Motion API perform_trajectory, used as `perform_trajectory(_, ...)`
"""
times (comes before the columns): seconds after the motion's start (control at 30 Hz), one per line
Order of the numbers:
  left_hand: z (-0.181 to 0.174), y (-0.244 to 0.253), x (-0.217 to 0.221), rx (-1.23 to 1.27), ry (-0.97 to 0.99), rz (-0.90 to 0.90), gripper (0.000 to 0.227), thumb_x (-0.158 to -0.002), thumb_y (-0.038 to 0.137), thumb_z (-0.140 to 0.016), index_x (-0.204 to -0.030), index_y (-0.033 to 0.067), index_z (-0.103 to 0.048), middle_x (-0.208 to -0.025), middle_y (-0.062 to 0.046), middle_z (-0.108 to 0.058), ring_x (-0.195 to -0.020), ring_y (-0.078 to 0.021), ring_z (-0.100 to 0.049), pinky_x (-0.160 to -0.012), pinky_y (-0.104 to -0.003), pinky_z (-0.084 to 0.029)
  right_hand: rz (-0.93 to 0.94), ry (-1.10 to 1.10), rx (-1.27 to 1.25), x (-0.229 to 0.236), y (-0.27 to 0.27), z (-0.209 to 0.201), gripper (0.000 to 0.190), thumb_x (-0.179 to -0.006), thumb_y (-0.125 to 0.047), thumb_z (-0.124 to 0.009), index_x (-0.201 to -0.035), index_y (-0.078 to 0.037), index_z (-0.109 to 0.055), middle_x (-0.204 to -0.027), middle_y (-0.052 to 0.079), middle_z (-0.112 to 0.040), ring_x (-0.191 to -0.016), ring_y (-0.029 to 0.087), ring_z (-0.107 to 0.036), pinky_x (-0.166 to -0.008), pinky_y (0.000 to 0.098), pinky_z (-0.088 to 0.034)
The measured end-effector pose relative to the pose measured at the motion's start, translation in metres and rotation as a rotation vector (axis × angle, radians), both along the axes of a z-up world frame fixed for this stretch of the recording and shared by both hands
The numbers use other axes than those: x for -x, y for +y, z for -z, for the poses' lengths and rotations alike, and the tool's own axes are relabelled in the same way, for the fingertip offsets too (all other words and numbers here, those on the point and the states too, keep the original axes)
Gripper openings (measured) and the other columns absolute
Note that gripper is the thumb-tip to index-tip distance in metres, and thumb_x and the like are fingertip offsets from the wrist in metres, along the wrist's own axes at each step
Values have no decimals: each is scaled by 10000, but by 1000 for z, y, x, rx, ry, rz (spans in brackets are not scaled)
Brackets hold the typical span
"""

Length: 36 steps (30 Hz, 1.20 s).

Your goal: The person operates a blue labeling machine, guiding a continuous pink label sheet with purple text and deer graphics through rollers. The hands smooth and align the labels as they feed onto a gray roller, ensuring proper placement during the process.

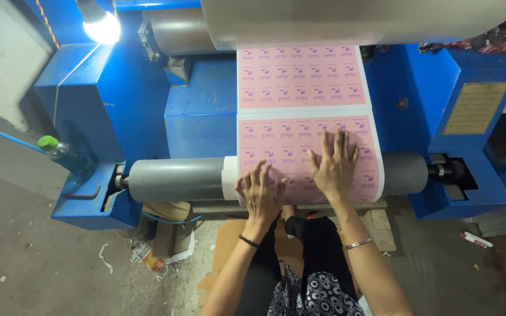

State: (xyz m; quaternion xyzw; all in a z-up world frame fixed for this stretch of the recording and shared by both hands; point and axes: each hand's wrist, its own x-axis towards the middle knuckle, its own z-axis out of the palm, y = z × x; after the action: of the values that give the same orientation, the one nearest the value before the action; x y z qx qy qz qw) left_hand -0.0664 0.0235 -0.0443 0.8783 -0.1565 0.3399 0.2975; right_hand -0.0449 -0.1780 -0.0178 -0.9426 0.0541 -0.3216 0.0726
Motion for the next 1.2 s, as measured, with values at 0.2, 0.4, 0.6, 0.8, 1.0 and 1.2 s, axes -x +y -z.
perform_trajectory(0.2,-38,-25,-60,-91,-52,34,690,-935,560,-623,-1342,11,-526,-1475,-206,-423,-1401,-319,-352,-1116,-502,-212,29,-13,63,17,4,5,630,-1053,-492,-439,-1518,-72,-493,-1574,269,-404,-1476,439,-360,-1210,610,-197)
perform_trajectory(0.4,-54,-38,-114,-200,73,-40,775,-935,588,-595,-1411,-8,-458,-1581,-265,-316,-1497,-361,-246,-1121,-561,-204,1,-94,-2,31,8,14,618,-1041,-477,-437,-1501,-73,-523,-1557,222,-415,-1481,413,-363,-1228,590,-189)
perform_trajectory(0.6,-42,-38,-103,-234,159,-82,812,-937,578,-569,-1432,-50,-430,-1571,-319,-271,-1494,-421,-204,-1109,-580,-202,-13,-122,-33,43,9,31,620,-1027,-464,-424,-1496,-69,-513,-1611,223,-366,-1502,396,-310,-1227,604,-171)
perform_trajectory(0.8,-44,-33,-84,-217,154,-73,832,-933,587,-551,-1431,-66,-424,-1577,-342,-251,-1491,-432,-200,-1108,-588,-211,-60,-119,-56,60,7,38,604,-1037,-452,-444,-1507,-75,-489,-1615,209,-358,-1516,393,-292,-1236,629,-155)
perform_trajectory(1.0,-40,-30,-65,-226,145,-69,853,-945,621,-524,-1441,-66,-427,-1587,-348,-225,-1508,-442,-176,-1131,-601,-186,-112,-147,-60,81,8,40,622,-1029,-459,-490,-1499,-51,-488,-1595,227,-366,-1490,409,-305,-1222,620,-173)
perform_trajectory(1.2,-31,-30,-55,-228,176,-73,920,-909,670,-506,-1444,-73,-419,-1580,-337,-239,-1490,-430,-221,-1146,-590,-179,-79,-160,-189,72,3,20,537,-1032,-454,-484,-1431,-97,-519,-1583,170,-410,-1505,328,-344,-1265,579,-168)
